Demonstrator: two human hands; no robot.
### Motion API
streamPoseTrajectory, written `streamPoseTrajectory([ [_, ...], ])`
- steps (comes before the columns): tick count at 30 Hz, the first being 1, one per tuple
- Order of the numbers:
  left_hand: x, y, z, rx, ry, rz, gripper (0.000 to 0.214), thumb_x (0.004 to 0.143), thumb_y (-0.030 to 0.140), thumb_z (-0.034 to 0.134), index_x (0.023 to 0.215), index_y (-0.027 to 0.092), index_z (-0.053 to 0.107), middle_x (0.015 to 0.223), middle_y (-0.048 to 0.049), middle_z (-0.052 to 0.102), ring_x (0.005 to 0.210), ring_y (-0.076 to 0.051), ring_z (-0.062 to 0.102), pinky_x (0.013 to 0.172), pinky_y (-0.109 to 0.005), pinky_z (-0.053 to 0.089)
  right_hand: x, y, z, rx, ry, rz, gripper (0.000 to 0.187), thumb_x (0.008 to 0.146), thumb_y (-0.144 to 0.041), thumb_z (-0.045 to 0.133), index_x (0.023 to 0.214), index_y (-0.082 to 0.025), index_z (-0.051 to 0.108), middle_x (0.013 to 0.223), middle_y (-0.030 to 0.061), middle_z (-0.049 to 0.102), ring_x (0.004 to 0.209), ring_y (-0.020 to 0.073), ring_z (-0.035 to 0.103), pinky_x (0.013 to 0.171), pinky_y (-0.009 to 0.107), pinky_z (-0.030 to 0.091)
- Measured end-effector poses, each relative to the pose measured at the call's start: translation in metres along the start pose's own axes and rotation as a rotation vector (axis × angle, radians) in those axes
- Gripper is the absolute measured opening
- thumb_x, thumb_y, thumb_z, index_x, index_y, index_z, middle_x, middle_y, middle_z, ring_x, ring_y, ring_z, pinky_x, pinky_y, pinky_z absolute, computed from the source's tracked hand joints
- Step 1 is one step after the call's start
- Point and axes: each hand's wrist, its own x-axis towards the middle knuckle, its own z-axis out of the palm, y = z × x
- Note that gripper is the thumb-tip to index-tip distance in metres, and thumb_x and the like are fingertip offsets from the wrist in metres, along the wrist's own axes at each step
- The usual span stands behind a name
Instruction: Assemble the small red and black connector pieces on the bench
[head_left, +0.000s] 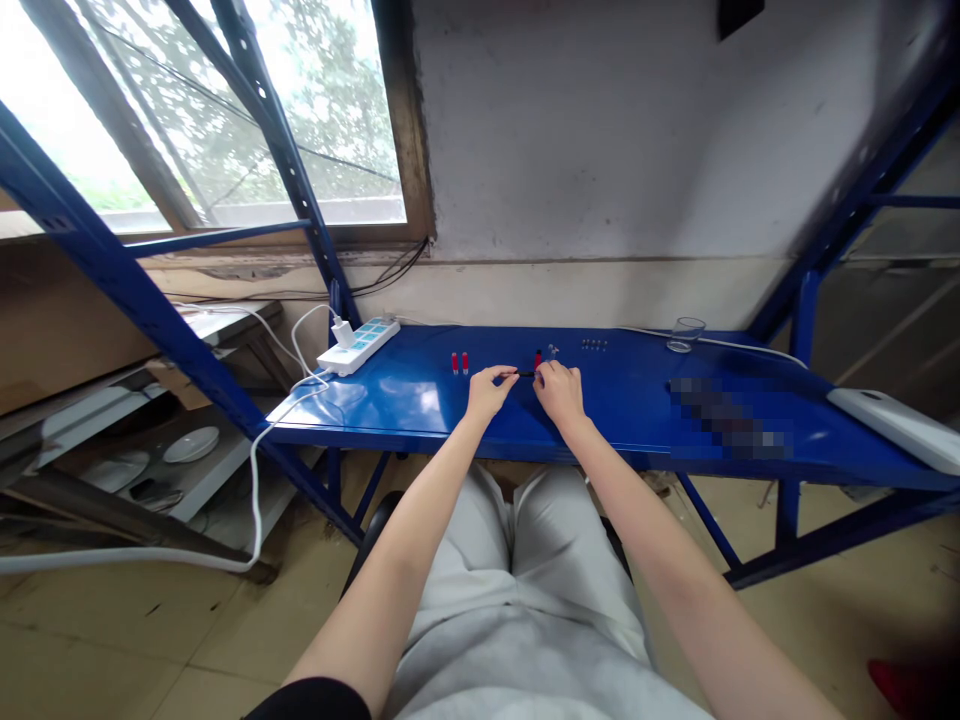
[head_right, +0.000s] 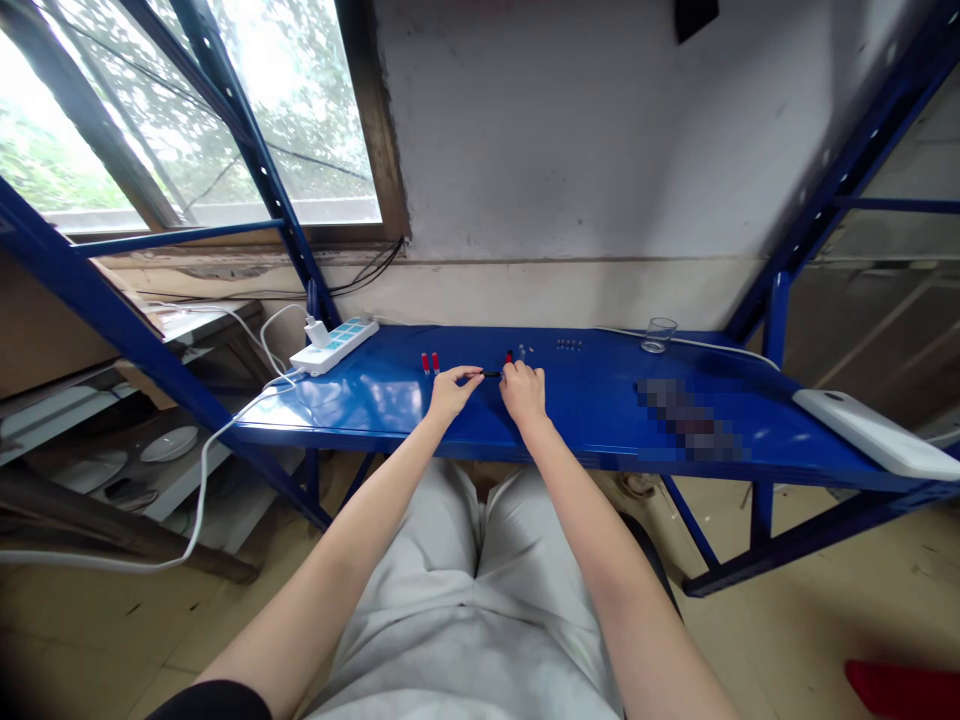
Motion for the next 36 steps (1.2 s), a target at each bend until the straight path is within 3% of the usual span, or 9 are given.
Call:
streamPoseTrajectory([
  [13,0.000,0.001,0.001,-0.031,-0.015,0.012,0.018,0.075,0.024,0.062,0.091,0.018,0.067,0.086,-0.0041,0.069,0.083,-0.015,0.063,0.083,-0.028,0.048,-0.001,-0.002,-0.001,0.065,0.022,-0.047,0.021,0.085,-0.018,0.040,0.097,-0.013,0.056,0.093,0.0121,0.062,0.083,0.0213,0.054,0.072,0.031,0.024],
  [20,0.004,0.004,0.000,0.068,-0.050,0.065,0.014,0.075,0.023,0.061,0.087,0.019,0.068,0.087,-0.0037,0.069,0.083,-0.015,0.062,0.082,-0.029,0.046,-0.001,-0.002,-0.002,0.089,0.015,-0.029,0.023,0.085,-0.022,0.040,0.099,-0.013,0.056,0.095,0.0134,0.062,0.086,0.0227,0.055,0.074,0.032,0.027],
  [23,0.019,0.013,-0.008,0.220,-0.117,0.093,0.012,0.076,0.024,0.061,0.084,0.021,0.069,0.085,-0.0037,0.069,0.083,-0.017,0.060,0.083,-0.032,0.043,-0.001,-0.001,-0.002,0.135,0.012,-0.031,0.027,0.085,-0.023,0.039,0.106,-0.013,0.054,0.099,0.0135,0.061,0.089,0.0226,0.055,0.076,0.032,0.029],
  [27,0.056,0.035,-0.027,0.487,-0.258,0.228,0.008,0.074,0.021,0.063,0.079,0.022,0.070,0.091,-0.0041,0.067,0.097,-0.023,0.054,0.094,-0.043,0.030,-0.001,0.000,0.000,0.215,0.015,-0.018,0.036,0.086,-0.023,0.037,0.118,-0.012,0.047,0.108,0.0152,0.058,0.096,0.0231,0.054,0.075,0.032,0.034],
  [31,0.090,0.056,-0.045,0.734,-0.375,0.272,0.006,0.072,0.016,0.063,0.074,0.018,0.069,0.099,-0.0074,0.062,0.107,-0.027,0.045,0.095,-0.048,0.023,-0.001,0.001,0.002,0.246,0.012,-0.019,0.037,0.085,-0.022,0.037,0.120,-0.014,0.046,0.112,0.0153,0.056,0.097,0.0240,0.055,0.074,0.033,0.039],
  [36,0.104,0.053,-0.056,0.969,-0.543,0.267,0.010,0.070,0.013,0.062,0.076,0.015,0.069,0.102,-0.0103,0.058,0.106,-0.029,0.042,0.092,-0.050,0.024,0.000,0.002,0.003,0.255,0.004,-0.083,0.035,0.085,-0.020,0.036,0.116,-0.014,0.048,0.112,0.0153,0.057,0.094,0.0247,0.057,0.074,0.036,0.042],
])
